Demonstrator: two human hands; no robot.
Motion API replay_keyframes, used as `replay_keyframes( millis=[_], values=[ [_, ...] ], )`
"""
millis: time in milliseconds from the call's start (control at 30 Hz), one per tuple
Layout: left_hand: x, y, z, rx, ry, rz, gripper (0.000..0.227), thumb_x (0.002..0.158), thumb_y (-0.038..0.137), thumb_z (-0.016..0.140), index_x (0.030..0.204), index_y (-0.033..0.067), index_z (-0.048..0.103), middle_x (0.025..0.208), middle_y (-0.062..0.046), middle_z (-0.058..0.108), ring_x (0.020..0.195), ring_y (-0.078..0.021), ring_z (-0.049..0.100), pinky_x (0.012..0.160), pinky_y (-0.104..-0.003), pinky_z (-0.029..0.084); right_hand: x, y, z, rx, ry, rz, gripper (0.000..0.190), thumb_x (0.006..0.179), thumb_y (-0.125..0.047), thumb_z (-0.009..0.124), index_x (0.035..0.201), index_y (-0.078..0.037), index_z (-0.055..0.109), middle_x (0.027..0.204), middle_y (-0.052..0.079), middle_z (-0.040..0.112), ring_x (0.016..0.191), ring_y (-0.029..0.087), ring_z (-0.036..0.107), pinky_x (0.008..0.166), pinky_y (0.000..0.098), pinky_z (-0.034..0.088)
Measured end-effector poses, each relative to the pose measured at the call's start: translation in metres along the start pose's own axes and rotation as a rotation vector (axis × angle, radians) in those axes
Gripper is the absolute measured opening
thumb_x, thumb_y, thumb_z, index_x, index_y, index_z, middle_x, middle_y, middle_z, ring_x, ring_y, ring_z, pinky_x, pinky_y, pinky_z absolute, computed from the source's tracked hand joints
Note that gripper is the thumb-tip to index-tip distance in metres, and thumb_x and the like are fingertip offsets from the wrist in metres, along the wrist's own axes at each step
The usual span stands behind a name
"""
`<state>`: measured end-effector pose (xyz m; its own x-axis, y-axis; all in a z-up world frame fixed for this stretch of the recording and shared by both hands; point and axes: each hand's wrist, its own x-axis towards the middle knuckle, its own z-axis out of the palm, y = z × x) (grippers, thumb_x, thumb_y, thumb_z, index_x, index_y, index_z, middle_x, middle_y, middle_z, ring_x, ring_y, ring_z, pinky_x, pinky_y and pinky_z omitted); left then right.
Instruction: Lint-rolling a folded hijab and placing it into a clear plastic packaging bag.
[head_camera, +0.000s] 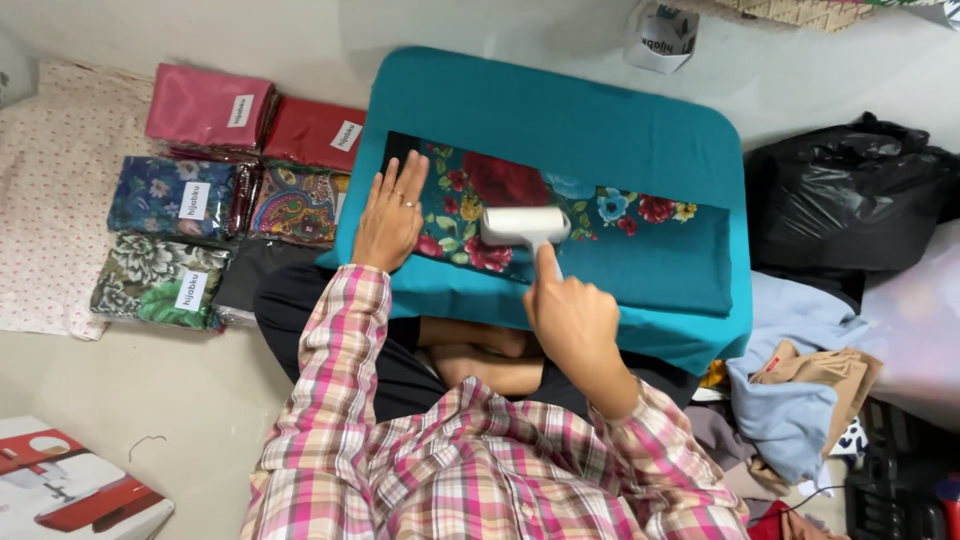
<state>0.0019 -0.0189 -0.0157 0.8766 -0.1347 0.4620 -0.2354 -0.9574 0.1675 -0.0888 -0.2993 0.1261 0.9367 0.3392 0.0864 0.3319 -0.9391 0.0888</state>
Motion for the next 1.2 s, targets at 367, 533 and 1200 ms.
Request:
replay_keyframes(
  millis=[367,533,1200],
  values=[
    [-0.002,-0.017,0.025,0.012,-0.286,-0.163,0.063,0.104,0.064,0.031,0.163,0.0443,0.022,0.172,0.009,0.015,0.157,-0.0268,0.018,0.121,-0.064,0.007,0.046,0.032,0.054,-0.06,0.138,0.07,0.057,0.097,-0.033,0.05,0.149,-0.009,0.048,0.065,0.016,0.067,0.058,0.037,0.072,0.05,0.0511,0.057],
    [-0.002,-0.012,0.018,-0.003,-0.271,-0.153,0.064,0.104,0.066,0.032,0.163,0.0434,0.023,0.172,0.008,0.018,0.156,-0.0274,0.02,0.12,-0.067,0.007,-0.042,0.022,0.01,-0.033,-0.014,0.084,0.06,0.096,-0.036,0.047,0.151,-0.012,0.045,0.065,0.015,0.068,0.06,0.039,0.074,0.052,0.0538,0.057],
    [-0.003,-0.014,0.019,-0.032,-0.285,-0.184,0.065,0.103,0.066,0.031,0.163,0.0422,0.023,0.172,0.008,0.016,0.157,-0.0258,0.017,0.117,-0.072,0.005,-0.088,0.091,0.023,-0.165,-0.005,0.313,0.056,0.095,-0.048,0.045,0.147,-0.031,0.053,0.063,0.013,0.068,0.06,0.041,0.074,0.053,0.0542,0.058]
  ],
)
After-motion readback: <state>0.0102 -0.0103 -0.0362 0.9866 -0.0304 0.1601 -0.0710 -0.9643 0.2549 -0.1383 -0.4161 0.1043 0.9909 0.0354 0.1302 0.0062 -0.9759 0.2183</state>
